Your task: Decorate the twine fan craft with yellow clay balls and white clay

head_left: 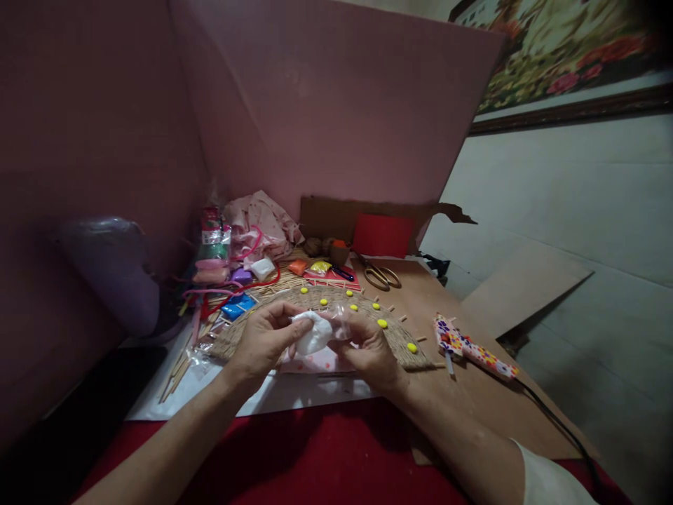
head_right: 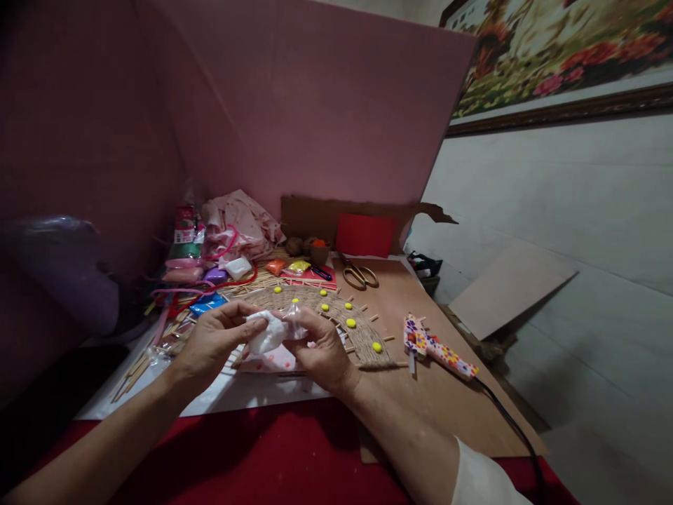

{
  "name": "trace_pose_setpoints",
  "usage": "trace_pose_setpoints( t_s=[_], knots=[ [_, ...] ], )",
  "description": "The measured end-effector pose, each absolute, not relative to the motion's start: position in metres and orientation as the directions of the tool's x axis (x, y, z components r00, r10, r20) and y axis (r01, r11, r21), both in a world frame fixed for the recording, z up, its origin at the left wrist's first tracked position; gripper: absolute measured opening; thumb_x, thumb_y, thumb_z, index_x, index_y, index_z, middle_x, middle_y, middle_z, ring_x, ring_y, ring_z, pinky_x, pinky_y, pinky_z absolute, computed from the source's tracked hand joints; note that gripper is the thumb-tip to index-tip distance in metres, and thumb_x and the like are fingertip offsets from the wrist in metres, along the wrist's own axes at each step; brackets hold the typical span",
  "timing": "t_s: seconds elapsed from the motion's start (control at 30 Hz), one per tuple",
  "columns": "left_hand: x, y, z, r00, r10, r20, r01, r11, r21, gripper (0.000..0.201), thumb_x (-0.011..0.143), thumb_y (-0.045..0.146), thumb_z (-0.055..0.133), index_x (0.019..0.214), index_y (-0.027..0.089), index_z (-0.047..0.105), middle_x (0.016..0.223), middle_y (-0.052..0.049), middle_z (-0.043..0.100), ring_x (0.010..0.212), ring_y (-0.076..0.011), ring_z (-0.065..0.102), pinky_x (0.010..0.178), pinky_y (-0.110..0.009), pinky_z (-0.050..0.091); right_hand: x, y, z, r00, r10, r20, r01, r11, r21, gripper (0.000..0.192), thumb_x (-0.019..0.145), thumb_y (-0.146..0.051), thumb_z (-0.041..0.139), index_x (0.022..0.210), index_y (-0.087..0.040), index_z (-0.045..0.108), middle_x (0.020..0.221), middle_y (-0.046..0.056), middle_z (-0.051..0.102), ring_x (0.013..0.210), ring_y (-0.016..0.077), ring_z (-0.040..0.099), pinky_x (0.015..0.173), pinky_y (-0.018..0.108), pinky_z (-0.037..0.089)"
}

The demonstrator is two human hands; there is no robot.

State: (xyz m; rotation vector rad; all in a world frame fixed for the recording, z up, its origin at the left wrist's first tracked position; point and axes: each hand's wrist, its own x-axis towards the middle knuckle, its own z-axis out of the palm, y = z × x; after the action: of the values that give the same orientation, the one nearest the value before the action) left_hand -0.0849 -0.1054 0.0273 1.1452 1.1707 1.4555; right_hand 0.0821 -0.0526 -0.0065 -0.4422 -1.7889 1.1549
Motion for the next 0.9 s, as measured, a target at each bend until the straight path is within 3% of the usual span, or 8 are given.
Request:
trace_pose_setpoints(
  t_s=[0.13, 0.27, 0.37, 0.57, 0.63, 0.77, 0.9],
  knots=[
    [-0.0823, -0.1063, 0.0294, -0.22, 0.965, 0.142, -0.023, -0.15, 0.988, 0.027, 0.058, 0.028, 0.076, 0.064, 0.014, 0.054, 0.049, 0.005, 0.054, 0.039, -0.0055, 0.046, 0.036, -0.016, 0.034, 0.0806, -0.0569, -0.0066, -0.531, 0.7, 0.477, -0.123, 0.493, -0.861, 0.035, 0.077, -0.018, 0.061, 0.11, -0.027, 0.066, 0.09, 0.002, 0.058, 0.073, 0.0124, 0.053, 0.058, 0.021, 0.046],
    [-0.0819, -0.1069, 0.0276, -0.205, 0.966, 0.158, 0.002, -0.161, 0.987, 0.024, 0.06, 0.029, 0.074, 0.066, 0.014, 0.056, 0.05, 0.005, 0.055, 0.041, -0.0053, 0.046, 0.037, -0.015, 0.034, 0.079, -0.0595, -0.0057, -0.558, 0.713, 0.423, -0.175, 0.398, -0.901, 0.03, 0.076, -0.018, 0.06, 0.104, -0.024, 0.065, 0.085, 0.001, 0.057, 0.059, 0.0081, 0.047, 0.05, 0.018, 0.042],
    [-0.082, -0.1074, 0.0257, -0.161, 0.979, 0.125, -0.029, -0.131, 0.991, 0.023, 0.063, 0.031, 0.072, 0.072, 0.014, 0.059, 0.054, 0.003, 0.058, 0.043, -0.0063, 0.048, 0.04, -0.017, 0.038, 0.0789, -0.06, -0.0047, -0.544, 0.708, 0.451, -0.216, 0.402, -0.89, 0.022, 0.071, -0.014, 0.061, 0.091, -0.022, 0.064, 0.08, -0.001, 0.055, 0.06, 0.0084, 0.045, 0.05, 0.018, 0.04],
    [-0.0826, -0.1079, 0.0257, -0.175, 0.977, 0.122, -0.052, -0.133, 0.99, 0.025, 0.063, 0.033, 0.072, 0.072, 0.013, 0.06, 0.053, 0.003, 0.056, 0.043, -0.0064, 0.046, 0.039, -0.017, 0.035, 0.0794, -0.0575, -0.0066, -0.506, 0.743, 0.438, -0.143, 0.429, -0.892, 0.011, 0.068, -0.013, 0.06, 0.077, -0.019, 0.06, 0.066, -0.003, 0.051, 0.059, 0.0096, 0.046, 0.055, 0.019, 0.04],
    [-0.0841, -0.1072, 0.0267, -0.194, 0.971, 0.139, -0.05, -0.151, 0.987, 0.024, 0.064, 0.034, 0.071, 0.071, 0.013, 0.061, 0.053, 0.003, 0.055, 0.043, -0.0066, 0.045, 0.039, -0.018, 0.035, 0.0789, -0.0561, -0.0064, -0.471, 0.76, 0.448, -0.167, 0.422, -0.891, 0.01, 0.07, -0.016, 0.062, 0.079, -0.019, 0.061, 0.068, -0.002, 0.054, 0.062, 0.0106, 0.05, 0.058, 0.02, 0.043],
    [-0.0871, -0.1058, 0.028, -0.208, 0.964, 0.167, -0.026, -0.176, 0.984, 0.023, 0.066, 0.034, 0.07, 0.069, 0.013, 0.061, 0.051, 0.003, 0.054, 0.041, -0.0067, 0.044, 0.039, -0.019, 0.034, 0.0782, -0.0551, -0.0044, -0.465, 0.76, 0.454, -0.205, 0.406, -0.89, 0.026, 0.069, -0.015, 0.064, 0.095, -0.022, 0.067, 0.089, 0.001, 0.064, 0.079, 0.0149, 0.058, 0.068, 0.024, 0.048],
    [-0.0885, -0.1058, 0.0266, -0.223, 0.956, 0.19, 0.008, -0.193, 0.981, 0.021, 0.065, 0.032, 0.07, 0.069, 0.013, 0.061, 0.051, 0.003, 0.053, 0.042, -0.0067, 0.044, 0.04, -0.019, 0.033, 0.0781, -0.0567, -0.0042, -0.495, 0.75, 0.438, -0.162, 0.415, -0.895, 0.037, 0.07, -0.012, 0.062, 0.104, -0.024, 0.069, 0.094, 0.001, 0.065, 0.081, 0.0149, 0.059, 0.065, 0.024, 0.049]
  ],
)
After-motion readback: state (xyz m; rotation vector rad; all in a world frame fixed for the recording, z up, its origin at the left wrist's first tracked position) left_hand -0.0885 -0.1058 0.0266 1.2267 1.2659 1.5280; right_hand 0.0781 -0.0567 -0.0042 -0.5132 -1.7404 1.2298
